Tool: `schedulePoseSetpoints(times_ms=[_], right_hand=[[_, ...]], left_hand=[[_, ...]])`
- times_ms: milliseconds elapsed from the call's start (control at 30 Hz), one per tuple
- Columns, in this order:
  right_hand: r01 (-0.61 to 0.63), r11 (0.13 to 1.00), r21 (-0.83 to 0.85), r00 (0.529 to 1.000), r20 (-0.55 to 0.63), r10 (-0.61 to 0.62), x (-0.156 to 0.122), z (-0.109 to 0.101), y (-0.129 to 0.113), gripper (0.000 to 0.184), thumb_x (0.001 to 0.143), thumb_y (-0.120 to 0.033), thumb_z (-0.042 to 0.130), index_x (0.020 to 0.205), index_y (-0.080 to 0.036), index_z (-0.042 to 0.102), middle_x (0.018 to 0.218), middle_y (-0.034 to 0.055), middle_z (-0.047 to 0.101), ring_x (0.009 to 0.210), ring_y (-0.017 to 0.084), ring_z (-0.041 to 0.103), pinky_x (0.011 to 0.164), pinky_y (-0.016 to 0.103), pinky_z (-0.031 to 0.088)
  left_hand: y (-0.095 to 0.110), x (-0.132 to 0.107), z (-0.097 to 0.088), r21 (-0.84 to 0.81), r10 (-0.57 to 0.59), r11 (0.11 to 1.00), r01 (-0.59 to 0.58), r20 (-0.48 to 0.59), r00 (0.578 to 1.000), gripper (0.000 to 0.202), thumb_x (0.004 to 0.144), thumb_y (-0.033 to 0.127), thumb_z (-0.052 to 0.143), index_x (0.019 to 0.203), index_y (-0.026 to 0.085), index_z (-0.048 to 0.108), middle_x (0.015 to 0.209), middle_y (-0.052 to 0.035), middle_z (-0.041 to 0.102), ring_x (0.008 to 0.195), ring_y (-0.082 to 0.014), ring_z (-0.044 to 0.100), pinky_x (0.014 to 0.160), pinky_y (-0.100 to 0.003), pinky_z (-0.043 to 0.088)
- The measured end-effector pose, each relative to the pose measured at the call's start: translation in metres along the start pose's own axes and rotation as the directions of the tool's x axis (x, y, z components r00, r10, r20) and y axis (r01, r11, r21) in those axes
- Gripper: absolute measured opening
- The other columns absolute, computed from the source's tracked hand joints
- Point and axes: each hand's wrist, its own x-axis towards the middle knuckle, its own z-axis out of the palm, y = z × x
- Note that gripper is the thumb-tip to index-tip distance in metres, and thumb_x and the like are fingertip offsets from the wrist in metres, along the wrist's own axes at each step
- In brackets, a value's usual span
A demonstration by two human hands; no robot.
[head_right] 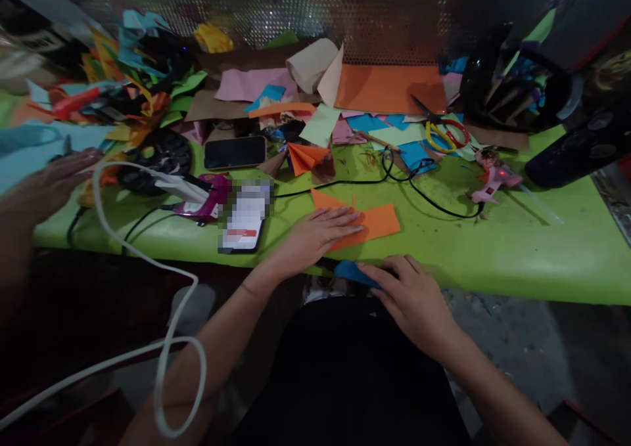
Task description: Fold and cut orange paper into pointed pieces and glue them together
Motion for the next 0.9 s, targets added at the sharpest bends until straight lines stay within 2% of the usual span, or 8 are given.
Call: schedulePoseSetpoints(times_ms=[167,300,433,567,633,733,800,900], right_hand=[[-0.032,0.989,0.142,0.999,0.016,0.030,0.000,-0.027,0.009,0.041,0.097,-0.026,0.053,0.138,-0.034,0.055,0.108,0.0072,0.060,0.099,0.022,0.058,0.082,0.035,0.052],[-0.083,0.990,0.117,0.983,-0.155,0.100,0.023,-0.064,0.029,0.038,0.096,-0.031,0.055,0.134,-0.035,0.057,0.110,0.0063,0.060,0.102,0.022,0.059,0.087,0.035,0.050],[-0.067,0.998,0.000,0.962,-0.264,0.065,0.084,-0.083,0.061,0.039,0.094,-0.035,0.056,0.133,-0.030,0.059,0.112,0.0079,0.065,0.105,0.026,0.060,0.091,0.041,0.048],[-0.120,0.983,-0.137,0.960,-0.269,0.079,0.167,-0.077,0.096,0.041,0.088,-0.027,0.058,0.128,-0.021,0.064,0.116,0.0109,0.068,0.109,0.029,0.059,0.096,0.042,0.045],[-0.201,0.965,-0.168,0.959,-0.233,0.159,0.205,-0.072,0.108,0.044,0.085,-0.021,0.060,0.129,-0.021,0.064,0.119,0.0105,0.068,0.112,0.029,0.058,0.099,0.041,0.044],[-0.285,0.951,-0.121,0.938,-0.238,0.251,0.243,-0.070,0.114,0.046,0.085,-0.018,0.059,0.131,-0.020,0.063,0.124,0.0120,0.067,0.117,0.029,0.056,0.103,0.041,0.040],[-0.287,0.953,-0.101,0.937,-0.239,0.256,0.251,-0.072,0.110,0.045,0.085,-0.021,0.060,0.130,-0.019,0.064,0.128,0.0126,0.065,0.122,0.030,0.054,0.106,0.043,0.038],[-0.188,0.982,0.030,0.967,-0.168,0.191,0.237,-0.074,0.091,0.033,0.093,-0.033,0.053,0.120,-0.022,0.069,0.125,0.0080,0.069,0.118,0.025,0.059,0.102,0.038,0.042]], left_hand=[[-0.001,0.002,-0.009,-0.008,0.009,1.000,-0.009,-0.077,0.997,0.044,0.099,0.024,0.045,0.142,0.032,0.050,0.154,0.0021,0.045,0.142,-0.0164,0.040,0.114,-0.035,0.029],[-0.007,0.007,-0.017,0.049,-0.032,0.998,0.037,-0.093,0.995,0.054,0.089,0.030,0.061,0.141,0.027,0.051,0.155,-0.0037,0.045,0.143,-0.0250,0.038,0.117,-0.042,0.024],[-0.009,0.014,-0.025,0.120,-0.064,0.990,0.072,-0.069,0.996,0.066,0.082,0.036,0.068,0.143,0.024,0.048,0.143,-0.0089,0.056,0.127,-0.0295,0.051,0.109,-0.047,0.030],[-0.007,0.018,-0.028,0.150,-0.124,0.979,0.140,-0.110,0.986,0.077,0.074,0.052,0.074,0.141,0.020,0.051,0.123,-0.0116,0.066,0.115,-0.0330,0.054,0.098,-0.047,0.036],[-0.007,0.019,-0.029,0.099,-0.179,0.977,0.189,-0.105,0.978,0.068,0.077,0.047,0.073,0.136,0.020,0.055,0.119,-0.0106,0.068,0.114,-0.0321,0.055,0.095,-0.044,0.036],[-0.010,0.019,-0.029,-0.049,-0.265,0.964,0.261,-0.121,0.957,0.033,0.083,0.035,0.068,0.113,0.022,0.068,0.109,-0.0063,0.071,0.106,-0.0276,0.060,0.089,-0.038,0.038],[-0.014,0.019,-0.029,-0.174,-0.322,0.940,0.293,-0.170,0.932,0.015,0.085,0.034,0.065,0.092,0.021,0.070,0.093,-0.0039,0.072,0.091,-0.0239,0.062,0.078,-0.032,0.038],[-0.022,0.019,-0.027,-0.391,-0.387,0.880,0.268,-0.266,0.883,0.019,0.085,0.037,0.063,0.078,0.019,0.065,0.076,-0.0010,0.066,0.073,-0.0194,0.058,0.064,-0.028,0.034]])
